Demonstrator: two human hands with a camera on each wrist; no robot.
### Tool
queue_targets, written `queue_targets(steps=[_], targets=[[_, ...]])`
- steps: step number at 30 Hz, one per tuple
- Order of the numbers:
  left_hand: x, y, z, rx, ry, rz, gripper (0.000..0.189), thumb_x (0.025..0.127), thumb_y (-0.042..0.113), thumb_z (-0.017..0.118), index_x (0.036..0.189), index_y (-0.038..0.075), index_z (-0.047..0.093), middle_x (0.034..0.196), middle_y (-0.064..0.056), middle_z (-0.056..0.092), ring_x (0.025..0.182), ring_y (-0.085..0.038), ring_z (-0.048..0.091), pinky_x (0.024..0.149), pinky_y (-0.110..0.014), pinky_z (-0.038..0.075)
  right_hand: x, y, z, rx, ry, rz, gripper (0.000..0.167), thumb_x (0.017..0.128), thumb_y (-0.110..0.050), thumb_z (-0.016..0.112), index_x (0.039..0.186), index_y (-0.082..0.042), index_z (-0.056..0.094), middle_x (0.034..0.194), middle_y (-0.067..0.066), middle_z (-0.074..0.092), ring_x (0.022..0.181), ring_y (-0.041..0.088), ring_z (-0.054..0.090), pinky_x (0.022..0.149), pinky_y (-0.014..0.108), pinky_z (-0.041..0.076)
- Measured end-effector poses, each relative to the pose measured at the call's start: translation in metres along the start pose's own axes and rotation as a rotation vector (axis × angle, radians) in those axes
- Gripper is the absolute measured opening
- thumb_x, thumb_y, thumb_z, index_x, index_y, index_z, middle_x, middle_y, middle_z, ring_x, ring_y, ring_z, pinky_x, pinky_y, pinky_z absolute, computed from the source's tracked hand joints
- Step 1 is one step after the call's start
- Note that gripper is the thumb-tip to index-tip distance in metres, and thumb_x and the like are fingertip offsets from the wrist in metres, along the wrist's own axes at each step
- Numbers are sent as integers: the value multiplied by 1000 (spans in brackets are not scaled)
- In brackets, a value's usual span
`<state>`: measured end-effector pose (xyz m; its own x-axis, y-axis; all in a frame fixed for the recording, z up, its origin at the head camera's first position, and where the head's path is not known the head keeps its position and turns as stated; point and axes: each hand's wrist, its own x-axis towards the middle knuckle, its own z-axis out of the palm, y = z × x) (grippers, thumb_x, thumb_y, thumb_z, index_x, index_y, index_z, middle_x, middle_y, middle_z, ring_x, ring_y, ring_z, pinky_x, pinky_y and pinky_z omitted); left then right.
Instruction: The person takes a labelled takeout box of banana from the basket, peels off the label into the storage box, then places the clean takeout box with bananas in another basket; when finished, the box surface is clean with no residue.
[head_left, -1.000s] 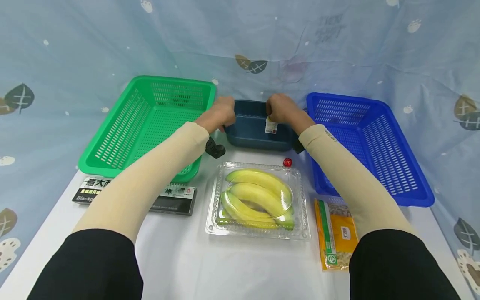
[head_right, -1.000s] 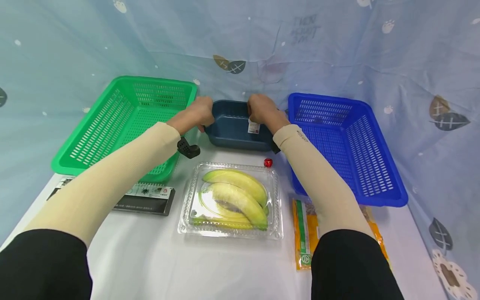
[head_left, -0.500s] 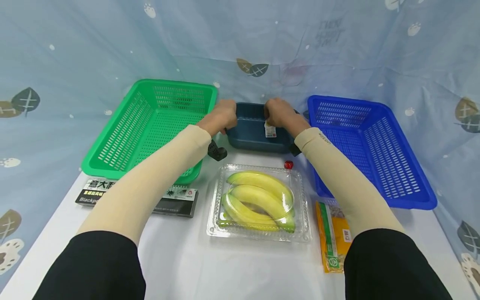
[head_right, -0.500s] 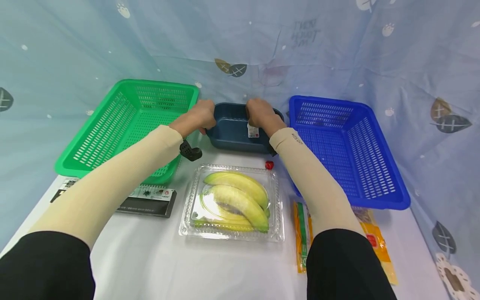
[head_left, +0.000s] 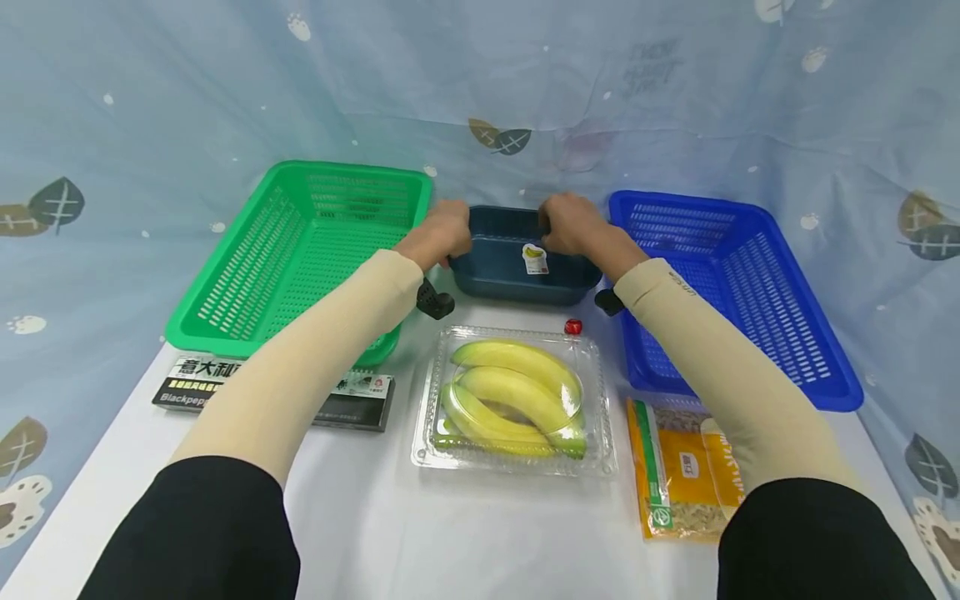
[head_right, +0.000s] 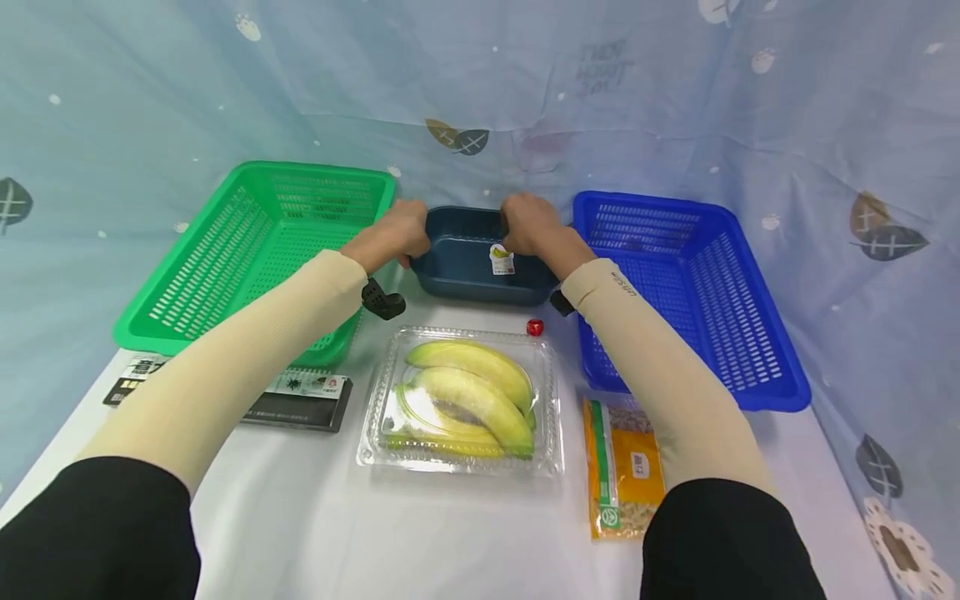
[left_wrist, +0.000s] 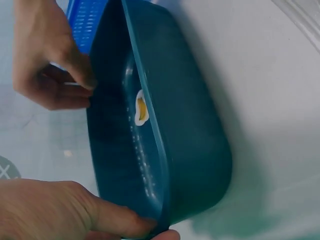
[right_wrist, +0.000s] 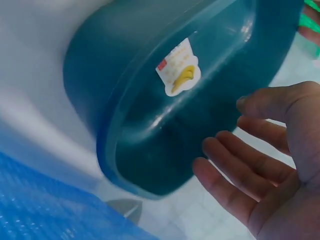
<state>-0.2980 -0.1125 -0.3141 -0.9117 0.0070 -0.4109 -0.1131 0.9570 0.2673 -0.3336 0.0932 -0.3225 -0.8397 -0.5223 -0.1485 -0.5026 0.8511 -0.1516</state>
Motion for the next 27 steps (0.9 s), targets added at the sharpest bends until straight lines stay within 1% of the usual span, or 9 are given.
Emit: queue_targets(steps=[4, 7, 12, 15, 17, 19, 21, 24, 27], targets=[[2, -7, -3, 6, 19, 8, 33, 97, 8, 57, 128, -2, 56, 129, -19, 55, 73, -24, 71, 58, -29, 58, -7, -3, -6, 1, 4, -19, 35, 94, -16, 65, 123, 4, 65, 122, 23, 63, 110, 39, 59, 93, 53, 49], [0, -12, -5, 22, 32, 24, 24, 98, 15, 57, 118, 1, 60, 111, -14, 58, 71, -22, 65, 58, -29, 55, -8, -4, -8, 16, 11, -33, 35, 95, -18, 65, 122, 3, 66, 119, 22, 65, 106, 37, 60, 91, 51, 50], [-11, -12, -9, 60, 63, 74, 16, 99, 23, 57, 99, 7, 59, 78, -4, 49, 59, -16, 44, 57, -32, 41, -14, -12, -14, 71, 21, -70, 31, 95, -19, 65, 117, 3, 68, 111, 21, 67, 102, 35, 62, 89, 49, 51], [-23, -9, -12, 65, 99, 125, 20, 99, 27, 59, 94, 8, 58, 73, -4, 48, 55, -16, 44, 55, -32, 42, -26, -17, -21, 121, 19, -79, 31, 96, -19, 65, 119, 3, 68, 112, 21, 67, 105, 34, 62, 90, 49, 51], [-33, -8, -13, 70, 121, 168, 24, 100, 30, 59, 94, 6, 60, 75, -7, 53, 58, -18, 49, 57, -34, 44, -38, -21, -25, 159, 29, -88, 32, 97, -20, 65, 120, 2, 67, 113, 21, 67, 105, 34, 62, 90, 50, 51], [-46, -7, -15, 61, 149, 223, 29, 100, 32, 59, 103, 3, 61, 89, -11, 59, 68, -22, 56, 64, -36, 49, -52, -23, -29, 189, 47, -98, 32, 98, -21, 64, 121, 1, 67, 113, 20, 68, 105, 33, 64, 90, 49, 51], [-59, -8, -17, 36, 166, 277, 36, 100, 31, 59, 119, 0, 59, 108, -15, 61, 85, -26, 61, 74, -39, 52, -69, -25, -31, 223, 81, -110, 33, 98, -22, 64, 121, 1, 66, 113, 19, 68, 103, 32, 64, 89, 48, 52], [-77, -10, -19, -10, 183, 343, 50, 100, 29, 59, 138, -2, 49, 135, -18, 53, 104, -29, 60, 86, -43, 51, -96, -27, -33, 252, 137, -134, 31, 98, -22, 65, 120, 0, 66, 112, 17, 68, 99, 30, 66, 85, 47, 53], [-94, -13, -20, -31, 203, 387, 56, 99, 29, 60, 145, 0, 43, 144, -18, 49, 108, -30, 60, 87, -43, 51, -119, -28, -31, 267, 187, -153, 29, 98, -22, 66, 119, -2, 68, 111, 14, 69, 97, 28, 66, 81, 46, 54]])
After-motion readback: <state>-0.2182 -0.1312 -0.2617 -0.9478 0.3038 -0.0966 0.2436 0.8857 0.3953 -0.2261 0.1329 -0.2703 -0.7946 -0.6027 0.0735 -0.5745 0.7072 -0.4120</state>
